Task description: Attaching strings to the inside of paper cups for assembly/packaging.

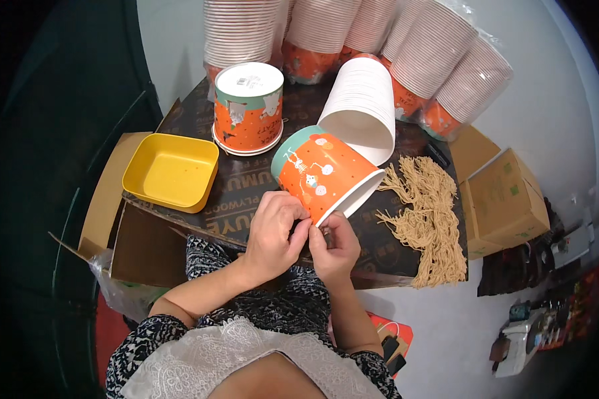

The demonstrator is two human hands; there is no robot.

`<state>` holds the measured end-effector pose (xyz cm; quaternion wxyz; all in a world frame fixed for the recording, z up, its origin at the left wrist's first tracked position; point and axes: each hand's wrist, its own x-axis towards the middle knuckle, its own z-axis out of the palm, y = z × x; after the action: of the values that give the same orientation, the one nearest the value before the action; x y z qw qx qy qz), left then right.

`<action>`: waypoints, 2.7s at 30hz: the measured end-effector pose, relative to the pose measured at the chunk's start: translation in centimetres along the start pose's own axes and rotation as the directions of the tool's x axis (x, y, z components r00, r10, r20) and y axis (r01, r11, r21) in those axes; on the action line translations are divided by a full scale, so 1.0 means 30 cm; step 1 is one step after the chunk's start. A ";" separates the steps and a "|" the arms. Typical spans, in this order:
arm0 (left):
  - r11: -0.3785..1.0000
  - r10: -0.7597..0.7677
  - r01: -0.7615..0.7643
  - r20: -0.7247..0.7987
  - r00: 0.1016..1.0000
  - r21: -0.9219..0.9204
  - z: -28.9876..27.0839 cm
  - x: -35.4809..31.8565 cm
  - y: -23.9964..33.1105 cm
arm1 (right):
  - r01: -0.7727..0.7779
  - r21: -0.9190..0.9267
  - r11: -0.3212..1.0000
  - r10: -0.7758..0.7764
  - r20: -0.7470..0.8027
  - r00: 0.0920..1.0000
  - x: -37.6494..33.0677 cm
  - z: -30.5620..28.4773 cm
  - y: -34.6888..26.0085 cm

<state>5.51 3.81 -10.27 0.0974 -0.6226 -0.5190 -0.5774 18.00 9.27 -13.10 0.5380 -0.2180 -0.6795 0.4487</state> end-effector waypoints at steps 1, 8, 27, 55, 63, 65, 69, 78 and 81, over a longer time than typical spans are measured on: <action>1.000 -0.002 0.002 0.000 1.000 0.001 -0.003 -0.001 -0.001 | 0.013 -0.018 1.000 -0.013 0.008 1.000 -0.002 0.005 -0.008; 0.981 0.182 -0.188 0.102 0.978 0.047 -0.029 0.022 -0.030 | 0.103 -0.098 0.990 -0.101 0.017 0.995 0.000 0.006 -0.006; 0.570 -0.461 0.314 -0.021 0.887 0.760 -0.556 0.102 -0.259 | 0.147 -0.395 0.907 -0.112 0.111 0.987 -0.013 -0.061 0.013; 0.993 -0.050 -0.003 0.435 0.899 0.120 -0.125 0.072 -0.046 | -0.193 0.202 0.960 0.186 0.051 0.981 0.036 -0.035 -0.086; 0.987 0.135 -0.150 0.225 0.965 0.053 -0.116 0.098 -0.021 | -0.231 0.273 0.934 0.218 0.076 0.973 0.040 -0.055 -0.088; 0.985 0.140 -0.161 0.248 0.958 0.066 -0.117 0.100 -0.023 | -0.269 0.311 0.912 0.250 0.099 0.963 0.037 -0.065 -0.069; 0.980 0.140 -0.173 0.281 0.949 0.097 -0.116 0.114 -0.014 | -0.386 0.450 0.806 0.376 0.116 0.919 0.046 -0.065 -0.040; 0.975 0.142 -0.182 0.270 0.952 0.129 -0.090 0.148 -0.036 | -0.321 0.669 0.670 0.294 0.158 0.943 0.049 -0.086 0.005; 0.977 0.113 -0.157 0.272 0.956 0.146 -0.087 0.152 -0.032 | -0.323 0.611 0.723 0.259 0.193 0.946 0.056 -0.079 -0.022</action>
<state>2.23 4.80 -6.15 0.1186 -0.7172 -0.5298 -0.4369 19.78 11.13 -11.61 0.4700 -0.1061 -0.4696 0.7398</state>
